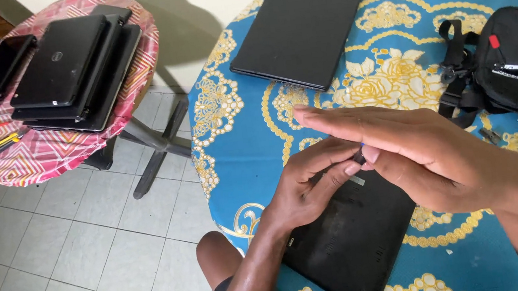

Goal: Removing the back cover of a laptop using a screwdriver and prying it open to reveal internal components.

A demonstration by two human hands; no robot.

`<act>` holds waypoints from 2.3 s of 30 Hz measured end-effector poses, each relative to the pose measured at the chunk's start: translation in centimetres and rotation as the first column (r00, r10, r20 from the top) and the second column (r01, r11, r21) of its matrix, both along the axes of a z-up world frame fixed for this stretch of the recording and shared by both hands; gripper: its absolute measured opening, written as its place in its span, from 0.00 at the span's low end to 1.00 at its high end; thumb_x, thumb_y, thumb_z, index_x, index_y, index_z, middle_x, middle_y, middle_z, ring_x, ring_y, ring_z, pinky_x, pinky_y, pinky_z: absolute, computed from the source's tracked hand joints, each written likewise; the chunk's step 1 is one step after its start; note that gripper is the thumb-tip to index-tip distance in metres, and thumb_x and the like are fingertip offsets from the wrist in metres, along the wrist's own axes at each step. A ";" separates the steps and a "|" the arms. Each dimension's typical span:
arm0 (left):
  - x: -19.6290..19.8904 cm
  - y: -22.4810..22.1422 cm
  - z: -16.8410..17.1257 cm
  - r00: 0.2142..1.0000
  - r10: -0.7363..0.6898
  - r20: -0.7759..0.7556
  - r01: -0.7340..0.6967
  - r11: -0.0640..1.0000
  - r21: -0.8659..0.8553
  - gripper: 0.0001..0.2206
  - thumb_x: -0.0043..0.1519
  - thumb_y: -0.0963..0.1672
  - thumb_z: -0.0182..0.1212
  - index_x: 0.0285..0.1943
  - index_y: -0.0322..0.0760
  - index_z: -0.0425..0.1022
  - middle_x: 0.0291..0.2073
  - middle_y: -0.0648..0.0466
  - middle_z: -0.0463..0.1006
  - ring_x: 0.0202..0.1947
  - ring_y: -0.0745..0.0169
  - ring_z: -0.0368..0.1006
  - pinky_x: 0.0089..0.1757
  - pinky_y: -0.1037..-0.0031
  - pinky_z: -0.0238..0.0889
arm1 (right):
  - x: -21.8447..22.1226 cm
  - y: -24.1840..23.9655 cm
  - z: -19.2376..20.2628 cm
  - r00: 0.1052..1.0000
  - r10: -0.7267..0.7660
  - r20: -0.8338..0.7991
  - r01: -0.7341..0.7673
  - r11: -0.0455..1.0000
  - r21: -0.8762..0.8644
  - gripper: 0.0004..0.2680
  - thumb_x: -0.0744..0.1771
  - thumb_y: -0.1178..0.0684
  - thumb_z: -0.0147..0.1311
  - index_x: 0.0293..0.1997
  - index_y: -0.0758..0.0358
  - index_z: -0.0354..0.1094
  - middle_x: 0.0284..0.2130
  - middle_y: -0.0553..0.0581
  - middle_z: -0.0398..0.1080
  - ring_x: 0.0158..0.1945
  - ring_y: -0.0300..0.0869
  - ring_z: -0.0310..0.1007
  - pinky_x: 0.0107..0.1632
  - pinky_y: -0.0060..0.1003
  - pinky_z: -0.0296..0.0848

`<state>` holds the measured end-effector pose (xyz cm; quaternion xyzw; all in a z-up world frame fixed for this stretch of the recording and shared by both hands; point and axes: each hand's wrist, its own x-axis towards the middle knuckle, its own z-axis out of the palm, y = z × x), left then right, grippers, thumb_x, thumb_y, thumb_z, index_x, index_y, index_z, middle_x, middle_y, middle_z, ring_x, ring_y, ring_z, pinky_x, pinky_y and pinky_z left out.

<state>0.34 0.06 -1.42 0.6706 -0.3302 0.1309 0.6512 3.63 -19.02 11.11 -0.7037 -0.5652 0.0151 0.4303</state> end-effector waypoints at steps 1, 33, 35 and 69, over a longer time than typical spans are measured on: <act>-0.1 0.0 0.0 1.000 0.018 0.004 -0.018 0.999 -0.040 0.10 0.72 0.42 0.62 0.61 0.40 0.77 0.55 0.52 0.82 0.56 0.53 0.81 0.56 0.67 0.76 | -0.2 0.2 0.3 1.000 -0.006 -0.002 0.006 1.000 -0.002 0.18 0.71 0.59 0.37 0.73 0.67 0.51 0.72 0.62 0.59 0.76 0.51 0.62 0.76 0.45 0.65; 0.7 -1.6 0.9 0.988 0.155 0.012 -0.154 0.986 -0.058 0.09 0.62 0.45 0.73 0.46 0.47 0.78 0.41 0.60 0.82 0.43 0.64 0.80 0.49 0.71 0.73 | -2.4 0.4 -1.6 0.807 -0.573 0.144 0.532 0.811 0.244 0.06 0.63 0.61 0.64 0.40 0.69 0.75 0.35 0.54 0.79 0.44 0.44 0.79 0.56 0.40 0.78; 0.7 -1.8 1.3 0.978 0.207 0.010 -0.207 0.978 0.018 0.09 0.62 0.48 0.73 0.45 0.50 0.77 0.39 0.64 0.82 0.41 0.66 0.78 0.48 0.72 0.69 | -2.3 -0.1 -1.8 0.814 -0.554 0.173 0.520 0.829 0.208 0.07 0.63 0.60 0.63 0.43 0.66 0.75 0.38 0.50 0.80 0.49 0.44 0.81 0.61 0.42 0.79; -0.7 -0.4 0.6 0.992 -0.018 -0.122 0.025 0.998 0.055 0.14 0.78 0.44 0.51 0.70 0.38 0.70 0.63 0.50 0.78 0.66 0.52 0.76 0.63 0.66 0.70 | -2.4 0.1 -1.5 0.889 -0.456 -0.050 0.458 0.883 0.099 0.12 0.69 0.56 0.43 0.54 0.64 0.74 0.53 0.54 0.80 0.50 0.37 0.83 0.47 0.28 0.84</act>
